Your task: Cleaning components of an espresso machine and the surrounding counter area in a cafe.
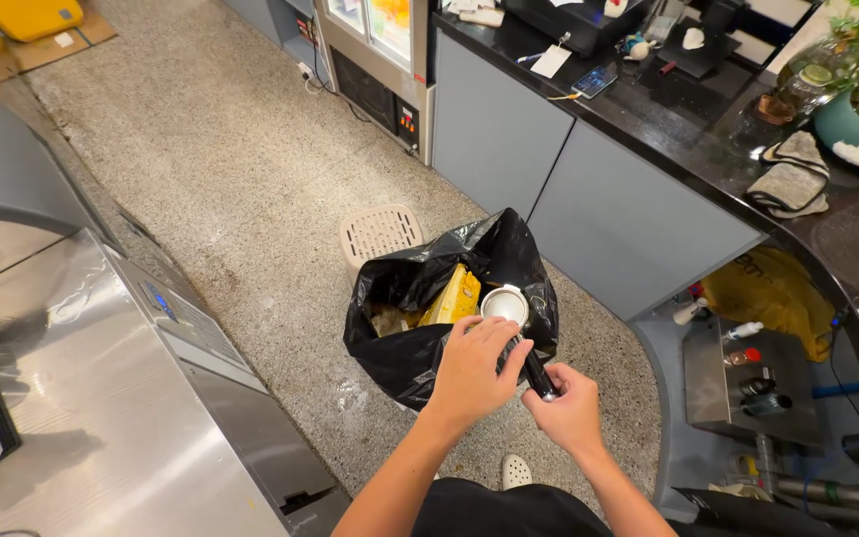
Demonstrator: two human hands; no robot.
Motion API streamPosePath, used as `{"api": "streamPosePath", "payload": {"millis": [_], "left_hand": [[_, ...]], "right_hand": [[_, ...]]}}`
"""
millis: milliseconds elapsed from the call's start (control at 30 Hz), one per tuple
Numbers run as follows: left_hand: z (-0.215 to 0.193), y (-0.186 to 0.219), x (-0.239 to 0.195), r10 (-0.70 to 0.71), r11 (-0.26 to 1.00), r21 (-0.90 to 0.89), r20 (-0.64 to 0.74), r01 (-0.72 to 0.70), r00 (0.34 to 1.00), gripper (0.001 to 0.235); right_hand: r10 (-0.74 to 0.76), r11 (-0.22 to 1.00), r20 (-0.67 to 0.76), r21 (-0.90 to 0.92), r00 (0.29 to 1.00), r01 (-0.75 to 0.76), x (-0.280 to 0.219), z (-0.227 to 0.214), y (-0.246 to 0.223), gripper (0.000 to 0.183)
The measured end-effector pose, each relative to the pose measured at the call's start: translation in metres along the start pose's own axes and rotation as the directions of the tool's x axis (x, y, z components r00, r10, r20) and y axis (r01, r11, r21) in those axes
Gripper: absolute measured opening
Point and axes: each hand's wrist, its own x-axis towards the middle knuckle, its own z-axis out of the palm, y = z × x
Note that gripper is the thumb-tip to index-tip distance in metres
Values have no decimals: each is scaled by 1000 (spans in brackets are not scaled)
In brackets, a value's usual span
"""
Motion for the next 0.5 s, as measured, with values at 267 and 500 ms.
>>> {"api": "streamPosePath", "payload": {"millis": [267, 500], "left_hand": [[-2, -8, -10, -59, 993, -107, -81, 50, 995, 18], [-17, -4, -13, -240, 953, -230, -180, 197, 954, 18]], "right_hand": [[-33, 999, 36, -15, 999, 34, 2, 8, 16, 16], [42, 999, 69, 21, 997, -43, 5, 16, 20, 17]]}}
